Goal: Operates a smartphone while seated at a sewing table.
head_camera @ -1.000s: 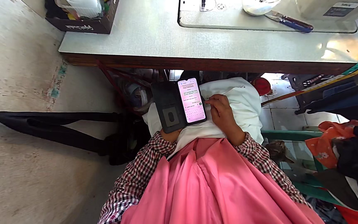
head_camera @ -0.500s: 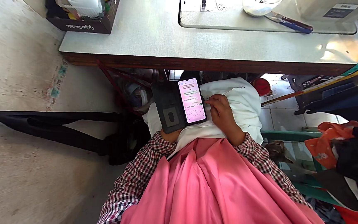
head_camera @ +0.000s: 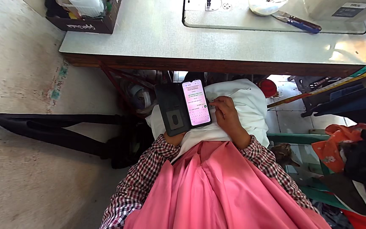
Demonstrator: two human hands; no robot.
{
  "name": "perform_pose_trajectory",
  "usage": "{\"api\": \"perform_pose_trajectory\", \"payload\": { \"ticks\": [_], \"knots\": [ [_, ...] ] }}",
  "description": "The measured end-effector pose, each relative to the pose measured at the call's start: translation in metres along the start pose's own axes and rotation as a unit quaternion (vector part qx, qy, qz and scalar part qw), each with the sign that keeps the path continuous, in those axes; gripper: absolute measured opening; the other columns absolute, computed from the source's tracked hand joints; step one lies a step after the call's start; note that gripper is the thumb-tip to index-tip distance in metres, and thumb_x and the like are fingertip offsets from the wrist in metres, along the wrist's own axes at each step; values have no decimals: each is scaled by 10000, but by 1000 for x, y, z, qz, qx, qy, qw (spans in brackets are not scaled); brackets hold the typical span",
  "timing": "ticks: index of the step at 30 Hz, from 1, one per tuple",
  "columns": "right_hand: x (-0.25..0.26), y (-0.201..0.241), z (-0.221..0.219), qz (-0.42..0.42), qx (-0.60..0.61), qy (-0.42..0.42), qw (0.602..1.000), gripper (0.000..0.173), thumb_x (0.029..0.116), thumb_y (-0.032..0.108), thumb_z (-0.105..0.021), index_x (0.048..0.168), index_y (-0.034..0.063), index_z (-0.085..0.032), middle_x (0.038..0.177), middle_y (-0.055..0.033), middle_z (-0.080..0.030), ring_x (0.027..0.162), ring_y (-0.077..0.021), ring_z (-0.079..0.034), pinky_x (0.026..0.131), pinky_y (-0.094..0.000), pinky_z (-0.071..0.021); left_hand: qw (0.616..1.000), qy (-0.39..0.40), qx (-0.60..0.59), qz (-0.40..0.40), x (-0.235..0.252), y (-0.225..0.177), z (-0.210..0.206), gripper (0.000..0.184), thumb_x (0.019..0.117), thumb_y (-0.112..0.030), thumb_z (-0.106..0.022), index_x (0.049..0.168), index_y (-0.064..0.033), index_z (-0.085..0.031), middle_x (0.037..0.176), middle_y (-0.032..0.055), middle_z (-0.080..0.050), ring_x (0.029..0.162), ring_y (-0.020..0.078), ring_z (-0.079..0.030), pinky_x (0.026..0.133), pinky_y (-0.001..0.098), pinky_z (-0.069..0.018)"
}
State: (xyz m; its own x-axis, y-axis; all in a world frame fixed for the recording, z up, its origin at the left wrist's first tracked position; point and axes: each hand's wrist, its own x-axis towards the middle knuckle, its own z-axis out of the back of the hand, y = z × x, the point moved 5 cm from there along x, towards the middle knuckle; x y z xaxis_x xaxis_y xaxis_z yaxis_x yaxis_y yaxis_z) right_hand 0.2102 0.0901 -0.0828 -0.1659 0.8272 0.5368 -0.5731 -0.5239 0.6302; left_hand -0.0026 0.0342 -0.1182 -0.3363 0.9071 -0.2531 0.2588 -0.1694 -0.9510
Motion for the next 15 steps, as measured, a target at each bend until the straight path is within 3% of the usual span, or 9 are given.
{"api": "perform_pose_trajectory", "payload": {
  "ticks": [8,12,15],
  "knots": [
    [0,-1,-1,4,-3,-1,1000,286,912,-54,-507,1067,-19,-744,1117,-224,-659,1104,-348,-614,1001,-404,-486,998,15,61,5,0,-2,2,188,847,174,-620,977,44,-577,793,-36,-637,783,-25,-612,759,159,-508],
    [-1,-1,0,3,-2,-4,1000,284,912,-57,-509,1065,-19,-745,1118,-219,-660,1101,-343,-613,996,-394,-488,999,48,16,0,2,0,2,195,853,179,-582,970,22,-582,792,-49,-643,785,-26,-618,762,155,-509],
    [0,-1,1,4,3,-2,1000,286,912,-49,-505,1069,-21,-742,1131,-225,-656,1109,-347,-610,996,-404,-489,995,50,-85,16,0,4,1,216,888,184,-512,1002,7,-563,818,-37,-651,810,-7,-631,776,171,-525]
  ]
}}
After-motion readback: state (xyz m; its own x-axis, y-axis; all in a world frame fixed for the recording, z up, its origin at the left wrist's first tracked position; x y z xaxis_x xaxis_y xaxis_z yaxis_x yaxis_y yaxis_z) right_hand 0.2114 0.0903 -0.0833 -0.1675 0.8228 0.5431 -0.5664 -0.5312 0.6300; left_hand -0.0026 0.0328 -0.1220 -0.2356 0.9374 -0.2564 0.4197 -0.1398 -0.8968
